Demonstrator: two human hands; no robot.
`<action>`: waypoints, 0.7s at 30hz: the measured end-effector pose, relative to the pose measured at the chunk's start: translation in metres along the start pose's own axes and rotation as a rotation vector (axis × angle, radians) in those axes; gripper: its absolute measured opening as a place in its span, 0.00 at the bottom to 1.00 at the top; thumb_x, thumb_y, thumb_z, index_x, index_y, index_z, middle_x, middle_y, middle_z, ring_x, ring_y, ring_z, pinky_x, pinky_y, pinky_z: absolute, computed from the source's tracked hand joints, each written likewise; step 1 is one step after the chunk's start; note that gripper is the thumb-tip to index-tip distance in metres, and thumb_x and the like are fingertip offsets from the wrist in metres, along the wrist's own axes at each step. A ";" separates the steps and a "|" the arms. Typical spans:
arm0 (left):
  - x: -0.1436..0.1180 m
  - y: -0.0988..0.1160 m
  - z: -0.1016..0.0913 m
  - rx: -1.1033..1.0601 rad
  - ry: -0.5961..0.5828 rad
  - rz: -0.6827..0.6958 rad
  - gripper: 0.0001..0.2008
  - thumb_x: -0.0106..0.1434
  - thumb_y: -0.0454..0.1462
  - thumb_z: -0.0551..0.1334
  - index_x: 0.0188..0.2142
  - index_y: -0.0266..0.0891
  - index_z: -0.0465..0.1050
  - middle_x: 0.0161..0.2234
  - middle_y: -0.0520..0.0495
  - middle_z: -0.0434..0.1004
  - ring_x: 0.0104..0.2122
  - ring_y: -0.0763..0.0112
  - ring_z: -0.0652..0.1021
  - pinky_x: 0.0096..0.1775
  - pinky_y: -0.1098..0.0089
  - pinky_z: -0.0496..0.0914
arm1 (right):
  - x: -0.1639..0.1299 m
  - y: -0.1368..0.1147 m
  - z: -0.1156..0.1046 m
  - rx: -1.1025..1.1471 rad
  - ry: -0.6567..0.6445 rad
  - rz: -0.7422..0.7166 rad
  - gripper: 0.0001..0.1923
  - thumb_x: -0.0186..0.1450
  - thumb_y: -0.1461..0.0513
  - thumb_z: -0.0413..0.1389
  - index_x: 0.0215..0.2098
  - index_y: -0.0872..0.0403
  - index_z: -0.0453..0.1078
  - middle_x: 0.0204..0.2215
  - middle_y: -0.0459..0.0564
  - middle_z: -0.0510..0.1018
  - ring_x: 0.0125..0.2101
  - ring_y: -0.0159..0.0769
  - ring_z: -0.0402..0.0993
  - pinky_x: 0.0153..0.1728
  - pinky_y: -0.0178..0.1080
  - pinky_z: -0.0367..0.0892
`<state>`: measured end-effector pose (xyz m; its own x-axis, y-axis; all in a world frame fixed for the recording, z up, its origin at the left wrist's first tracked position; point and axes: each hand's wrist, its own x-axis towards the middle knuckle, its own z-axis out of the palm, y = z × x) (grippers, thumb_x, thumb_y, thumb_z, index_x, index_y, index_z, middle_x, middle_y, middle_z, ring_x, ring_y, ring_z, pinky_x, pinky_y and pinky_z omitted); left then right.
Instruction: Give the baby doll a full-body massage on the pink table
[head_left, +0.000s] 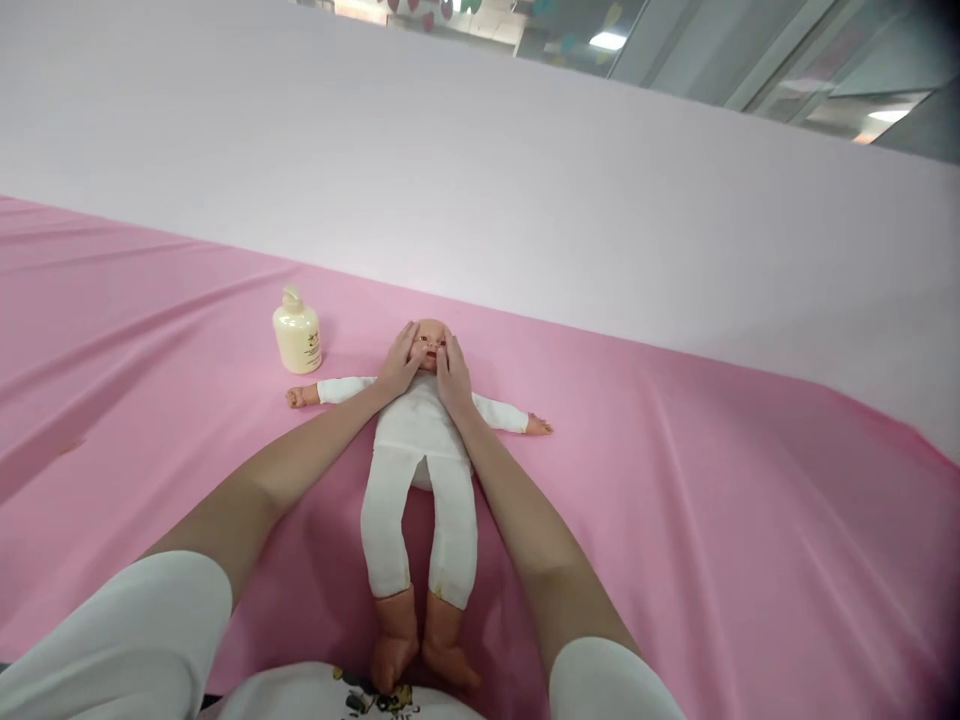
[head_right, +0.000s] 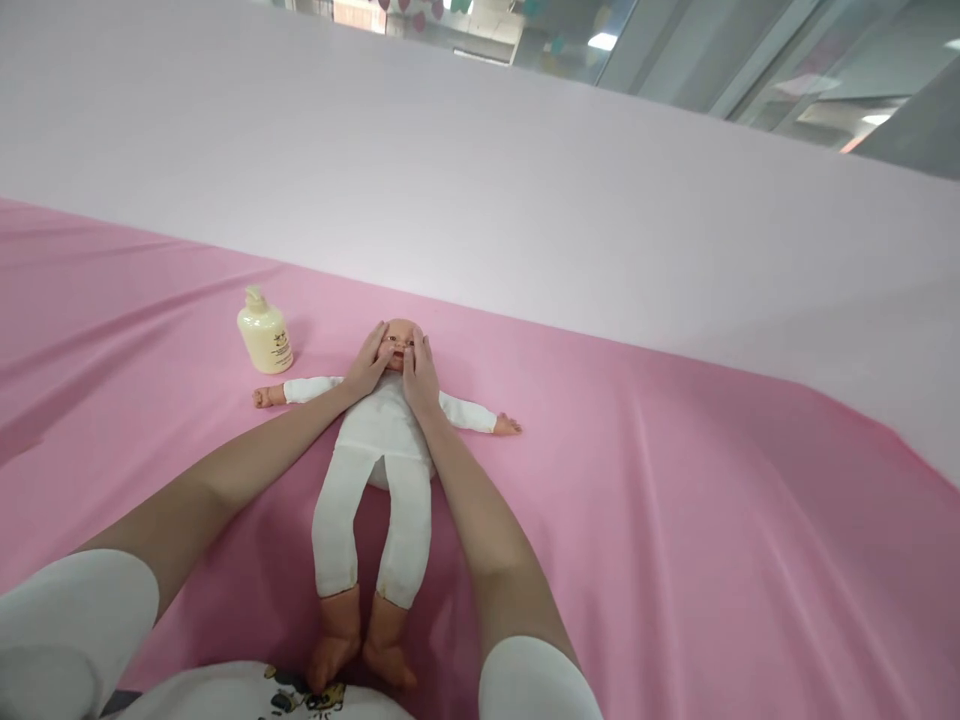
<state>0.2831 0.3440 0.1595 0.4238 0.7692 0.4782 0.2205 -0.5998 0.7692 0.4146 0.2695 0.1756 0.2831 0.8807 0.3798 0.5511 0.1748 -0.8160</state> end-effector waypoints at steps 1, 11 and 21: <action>0.000 -0.004 0.001 -0.011 0.011 0.003 0.39 0.71 0.59 0.46 0.71 0.39 0.54 0.74 0.36 0.49 0.74 0.58 0.54 0.72 0.54 0.49 | 0.000 0.002 -0.001 0.010 -0.008 -0.008 0.41 0.72 0.41 0.38 0.74 0.56 0.50 0.74 0.54 0.53 0.75 0.39 0.43 0.75 0.48 0.42; 0.016 -0.017 0.004 -0.085 -0.031 0.053 0.36 0.70 0.60 0.50 0.68 0.44 0.61 0.74 0.41 0.51 0.73 0.55 0.54 0.73 0.53 0.48 | 0.008 0.018 -0.008 0.055 -0.010 -0.010 0.45 0.69 0.35 0.42 0.74 0.52 0.50 0.76 0.49 0.48 0.75 0.38 0.41 0.76 0.47 0.39; 0.016 -0.015 0.004 -0.099 -0.036 0.061 0.34 0.70 0.61 0.50 0.65 0.46 0.68 0.73 0.42 0.51 0.73 0.52 0.54 0.73 0.51 0.49 | 0.008 0.018 -0.010 0.124 -0.074 -0.037 0.41 0.71 0.37 0.42 0.74 0.48 0.50 0.75 0.44 0.49 0.76 0.38 0.34 0.76 0.48 0.36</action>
<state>0.2901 0.3646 0.1535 0.4654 0.7223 0.5115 0.1060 -0.6193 0.7780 0.4347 0.2752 0.1687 0.2030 0.9019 0.3813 0.4573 0.2571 -0.8514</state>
